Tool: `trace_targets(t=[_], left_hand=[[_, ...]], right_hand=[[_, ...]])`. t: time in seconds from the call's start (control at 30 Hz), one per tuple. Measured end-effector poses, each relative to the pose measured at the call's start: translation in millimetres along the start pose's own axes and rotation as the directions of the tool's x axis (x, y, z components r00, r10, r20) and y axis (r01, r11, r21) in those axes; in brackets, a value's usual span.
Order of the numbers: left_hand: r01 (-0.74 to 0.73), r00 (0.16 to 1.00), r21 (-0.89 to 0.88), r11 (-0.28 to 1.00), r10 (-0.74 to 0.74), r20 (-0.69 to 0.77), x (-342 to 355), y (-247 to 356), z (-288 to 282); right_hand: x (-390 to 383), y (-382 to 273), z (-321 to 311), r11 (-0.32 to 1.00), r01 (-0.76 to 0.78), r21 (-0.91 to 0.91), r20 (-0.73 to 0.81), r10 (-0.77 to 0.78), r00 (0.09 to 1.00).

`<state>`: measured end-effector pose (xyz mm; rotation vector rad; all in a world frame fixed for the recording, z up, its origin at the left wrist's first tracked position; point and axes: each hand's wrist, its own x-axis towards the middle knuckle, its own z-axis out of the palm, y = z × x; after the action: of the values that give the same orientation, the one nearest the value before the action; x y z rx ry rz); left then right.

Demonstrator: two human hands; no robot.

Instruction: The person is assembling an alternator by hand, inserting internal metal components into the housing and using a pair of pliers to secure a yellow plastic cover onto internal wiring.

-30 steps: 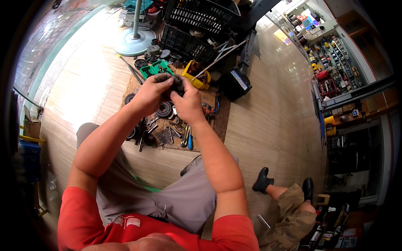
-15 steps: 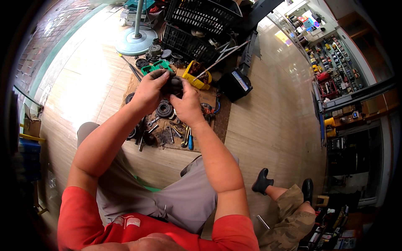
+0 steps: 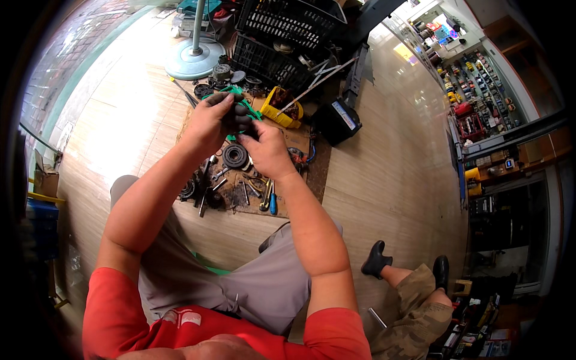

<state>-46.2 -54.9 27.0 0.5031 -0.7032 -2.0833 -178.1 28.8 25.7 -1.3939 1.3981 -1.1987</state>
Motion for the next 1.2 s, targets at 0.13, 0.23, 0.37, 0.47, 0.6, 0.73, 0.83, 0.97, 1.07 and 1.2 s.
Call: trace_targets(t=[0.13, 0.23, 0.37, 0.47, 0.6, 0.73, 0.83, 0.97, 1.07, 1.2], left_hand=[[0.043, 0.998, 0.034, 0.998, -0.044, 0.032, 2, 1, -4], [0.064, 0.996, 0.068, 0.996, -0.068, 0.052, 3, 1, -5], [0.11, 0.99, 0.138, 0.984, -0.121, 0.075, 3, 3, -8], [0.15, 0.982, 0.184, 0.971, -0.169, 0.088, 1, 3, -6], [0.171, 0.97, 0.196, 0.966, -0.199, 0.138, 0, 3, -6], [0.184, 0.968, 0.234, 0.955, -0.218, 0.125, -2, 2, -4], [0.205, 0.957, 0.39, 0.898, -0.268, 0.114, -6, 4, 3], [0.028, 0.952, 0.801, 0.597, -0.261, 0.161, -11, 6, 4], [-0.128, 0.962, 0.913, 0.387, -0.174, 0.209, -9, -4, -2], [-0.162, 0.964, 0.959, 0.234, -0.172, 0.205, -4, -12, -10]], right_hand=[[-1, -1, -11, 0.975, -0.031, -0.222, 0.042, 0.041, 0.998], [-3, -4, -15, 0.954, -0.005, -0.299, 0.066, 0.025, 0.998], [-5, -8, -15, 0.939, 0.032, -0.343, 0.099, 0.003, 0.995], [-6, -9, -16, 0.926, 0.069, -0.372, 0.125, -0.024, 0.992], [-7, -12, -16, 0.908, 0.082, -0.41, 0.142, -0.025, 0.99], [-6, -13, -17, 0.906, 0.09, -0.413, 0.153, -0.029, 0.988], [-3, -1, -23, 0.845, 0.177, -0.505, 0.183, -0.096, 0.978], [-2, 3, -30, 0.719, 0.18, -0.671, 0.159, -0.098, 0.982], [-1, 3, -33, 0.677, 0.156, -0.719, 0.121, -0.099, 0.988], [0, 2, -31, 0.706, 0.159, -0.69, 0.092, -0.132, 0.987]])
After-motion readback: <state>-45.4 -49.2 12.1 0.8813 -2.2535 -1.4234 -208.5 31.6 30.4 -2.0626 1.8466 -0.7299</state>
